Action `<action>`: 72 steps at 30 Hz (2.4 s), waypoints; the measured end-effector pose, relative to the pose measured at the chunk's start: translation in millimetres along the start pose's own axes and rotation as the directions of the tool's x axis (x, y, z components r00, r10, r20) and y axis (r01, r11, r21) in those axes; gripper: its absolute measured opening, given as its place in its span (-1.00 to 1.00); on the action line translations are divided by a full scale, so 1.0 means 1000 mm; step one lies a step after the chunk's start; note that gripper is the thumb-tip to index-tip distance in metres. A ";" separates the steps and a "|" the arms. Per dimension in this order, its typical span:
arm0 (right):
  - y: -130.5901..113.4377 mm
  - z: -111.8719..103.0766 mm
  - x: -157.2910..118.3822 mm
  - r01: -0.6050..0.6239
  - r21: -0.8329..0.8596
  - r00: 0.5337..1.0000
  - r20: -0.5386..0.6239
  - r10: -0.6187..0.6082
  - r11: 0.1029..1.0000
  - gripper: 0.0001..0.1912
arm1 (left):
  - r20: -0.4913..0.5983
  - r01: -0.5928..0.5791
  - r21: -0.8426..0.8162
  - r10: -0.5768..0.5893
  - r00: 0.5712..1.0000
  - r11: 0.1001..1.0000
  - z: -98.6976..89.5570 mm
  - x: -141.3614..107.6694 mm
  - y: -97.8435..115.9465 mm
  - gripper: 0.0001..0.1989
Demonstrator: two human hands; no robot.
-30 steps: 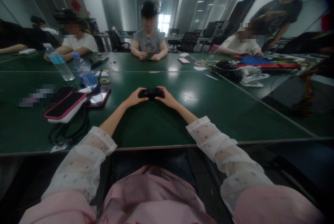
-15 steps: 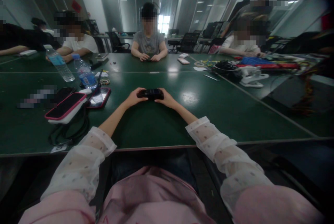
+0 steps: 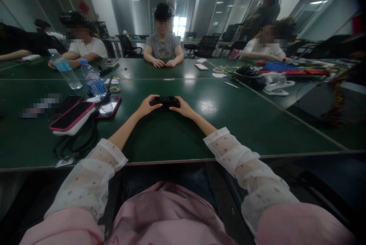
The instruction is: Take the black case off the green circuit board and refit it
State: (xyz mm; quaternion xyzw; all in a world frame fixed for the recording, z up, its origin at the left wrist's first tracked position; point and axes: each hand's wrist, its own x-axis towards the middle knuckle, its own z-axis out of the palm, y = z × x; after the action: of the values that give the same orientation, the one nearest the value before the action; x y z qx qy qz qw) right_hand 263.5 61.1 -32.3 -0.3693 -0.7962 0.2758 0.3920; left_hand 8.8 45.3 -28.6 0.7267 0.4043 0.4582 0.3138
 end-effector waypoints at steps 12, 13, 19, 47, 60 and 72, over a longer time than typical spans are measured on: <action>0.000 0.003 0.001 -0.020 0.073 1.000 0.015 0.019 0.997 -0.23 | -0.091 -0.003 -0.125 -0.008 0.996 0.992 0.002 0.002 0.010 -0.38; 0.000 0.003 0.001 -0.026 0.084 0.999 0.023 0.024 0.996 -0.23 | -0.123 -0.011 -0.133 -0.006 0.992 0.991 0.001 0.004 0.010 -0.38; -0.003 0.002 -0.001 -0.013 0.058 0.999 0.040 0.011 0.998 -0.39 | -0.362 -0.010 -0.087 -0.023 0.932 0.996 -0.008 0.011 0.003 -0.38; -0.005 -0.002 -0.001 0.057 -0.073 0.998 0.046 -0.054 0.996 -0.54 | -0.291 0.200 0.373 -0.090 0.952 0.906 -0.020 0.001 -0.025 -0.45; -0.010 -0.002 -0.002 0.030 -0.043 0.998 0.053 -0.028 0.999 -0.53 | -0.440 0.117 0.050 -0.083 0.894 0.992 -0.017 0.008 -0.022 -0.41; 0.011 0.004 0.002 0.022 -0.022 1.000 0.007 -0.022 1.000 -0.27 | -0.155 -0.045 -0.142 0.023 0.988 0.989 0.005 0.007 0.003 -0.38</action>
State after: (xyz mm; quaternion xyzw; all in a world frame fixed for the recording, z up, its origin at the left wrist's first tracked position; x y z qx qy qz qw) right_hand 263.0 68.1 -41.7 -0.3639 -0.8044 0.2639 0.3884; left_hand 16.4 49.6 -24.9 0.6715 0.3803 0.5460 0.3261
